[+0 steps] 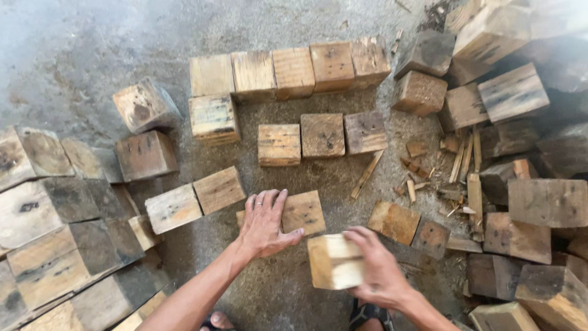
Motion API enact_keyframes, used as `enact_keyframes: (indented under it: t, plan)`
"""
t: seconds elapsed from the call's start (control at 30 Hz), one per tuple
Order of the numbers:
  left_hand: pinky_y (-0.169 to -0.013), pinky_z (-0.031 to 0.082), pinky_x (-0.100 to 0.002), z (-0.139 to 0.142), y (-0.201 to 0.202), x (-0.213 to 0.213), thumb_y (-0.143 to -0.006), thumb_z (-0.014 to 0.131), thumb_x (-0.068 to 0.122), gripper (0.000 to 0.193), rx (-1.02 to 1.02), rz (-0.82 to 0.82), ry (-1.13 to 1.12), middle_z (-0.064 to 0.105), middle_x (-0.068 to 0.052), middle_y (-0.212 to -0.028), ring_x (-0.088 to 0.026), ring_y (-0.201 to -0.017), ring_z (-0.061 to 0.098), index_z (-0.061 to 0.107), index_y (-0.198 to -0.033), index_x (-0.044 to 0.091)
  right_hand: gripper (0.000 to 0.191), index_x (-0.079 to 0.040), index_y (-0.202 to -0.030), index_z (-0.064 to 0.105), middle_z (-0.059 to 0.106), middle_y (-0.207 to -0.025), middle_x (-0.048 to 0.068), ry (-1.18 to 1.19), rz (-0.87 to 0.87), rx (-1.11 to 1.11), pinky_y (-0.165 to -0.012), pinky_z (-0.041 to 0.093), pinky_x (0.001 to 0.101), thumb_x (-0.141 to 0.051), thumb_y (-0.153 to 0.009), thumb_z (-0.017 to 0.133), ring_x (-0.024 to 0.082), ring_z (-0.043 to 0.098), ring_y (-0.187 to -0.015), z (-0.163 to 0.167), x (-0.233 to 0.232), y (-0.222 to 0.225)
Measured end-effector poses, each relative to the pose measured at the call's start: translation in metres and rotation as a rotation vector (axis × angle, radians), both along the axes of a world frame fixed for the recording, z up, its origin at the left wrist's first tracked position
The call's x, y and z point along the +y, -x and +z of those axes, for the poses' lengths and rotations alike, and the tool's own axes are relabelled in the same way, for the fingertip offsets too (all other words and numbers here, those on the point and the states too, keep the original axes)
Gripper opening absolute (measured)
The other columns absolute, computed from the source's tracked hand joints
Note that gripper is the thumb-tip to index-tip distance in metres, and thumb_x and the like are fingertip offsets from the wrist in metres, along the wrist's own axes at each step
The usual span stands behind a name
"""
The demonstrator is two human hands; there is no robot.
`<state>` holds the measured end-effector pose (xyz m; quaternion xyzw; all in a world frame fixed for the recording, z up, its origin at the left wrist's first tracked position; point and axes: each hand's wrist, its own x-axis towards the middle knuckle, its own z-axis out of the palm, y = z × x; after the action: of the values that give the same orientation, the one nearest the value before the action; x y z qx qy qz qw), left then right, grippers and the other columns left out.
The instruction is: The person picks up small wooden blocks from a pile on the concrete floor and arranges them into rows and a grid pattern, then sweeps the arranged blocks back into a pile and continues picking up and repositioning blocks by hand.
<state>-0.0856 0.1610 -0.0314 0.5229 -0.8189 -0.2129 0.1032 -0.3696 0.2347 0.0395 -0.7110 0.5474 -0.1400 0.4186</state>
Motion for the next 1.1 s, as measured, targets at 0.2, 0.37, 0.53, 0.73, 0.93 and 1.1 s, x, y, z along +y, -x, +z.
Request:
enact_keyframes:
  t: [0.2,0.37,0.53,0.73,0.93,1.1]
  plan:
    - [-0.102,0.036,-0.048,0.003,0.014,-0.005,-0.081,0.063,0.068,0.095,-0.086,0.015,0.052,0.054,-0.015,-0.134,-0.03,-0.122,0.049,0.045,-0.142,-0.001,0.104,-0.009,-0.145,0.04,0.045,-0.147,0.019,0.805,-0.073,0.15,-0.119,0.042,0.057,-0.041,-0.06,0.091,0.042,0.045,-0.142,0.04,-0.13,0.085]
    - [-0.096,0.039,-0.045,0.005,0.015,-0.01,-0.083,0.059,0.069,0.094,-0.136,0.009,-0.005,0.055,-0.015,-0.132,-0.029,-0.116,0.051,0.045,-0.142,-0.002,0.1,-0.008,-0.151,0.04,0.043,-0.154,0.021,0.861,-0.182,0.304,-0.118,0.046,0.0515,-0.023,-0.069,0.095,0.042,0.048,-0.142,0.019,-0.262,0.117]
    - [-0.095,0.04,-0.044,0.003,0.014,-0.014,-0.082,0.06,0.068,0.091,-0.117,0.027,0.023,0.057,-0.013,-0.13,-0.029,-0.114,0.053,0.047,-0.141,0.0,0.106,-0.007,-0.149,0.04,0.043,-0.148,0.021,0.842,-0.132,0.341,-0.114,0.045,0.0512,-0.019,-0.059,0.096,0.043,0.048,-0.136,-0.015,-0.302,0.101]
    - [-0.094,0.04,-0.046,-0.002,0.011,-0.014,-0.083,0.06,0.067,0.089,-0.121,0.036,0.01,0.057,-0.012,-0.128,-0.028,-0.111,0.053,0.048,-0.14,0.0,0.109,-0.011,-0.146,0.046,0.047,-0.153,0.015,0.571,-0.057,0.292,-0.117,0.045,0.0462,-0.01,-0.049,0.096,0.038,0.049,-0.142,-0.006,-0.31,0.115]
    - [-0.094,0.04,-0.045,-0.001,0.016,-0.016,-0.086,0.057,0.068,0.09,-0.166,0.019,-0.071,0.055,-0.014,-0.128,-0.028,-0.11,0.052,0.045,-0.143,0.0,0.11,-0.012,-0.148,0.046,0.046,-0.155,0.018,0.503,-0.076,0.351,-0.114,0.043,0.0455,-0.009,-0.051,0.096,0.039,0.048,-0.14,-0.001,-0.318,0.112]
    - [-0.094,0.039,-0.046,0.0,0.016,-0.018,-0.084,0.056,0.069,0.089,-0.151,0.031,0.036,0.056,-0.014,-0.127,-0.028,-0.111,0.052,0.046,-0.14,0.0,0.113,-0.013,-0.146,0.044,0.046,-0.152,0.015,0.502,0.027,0.278,-0.116,0.042,0.0472,-0.012,-0.046,0.097,0.039,0.047,-0.142,0.008,-0.326,0.113]
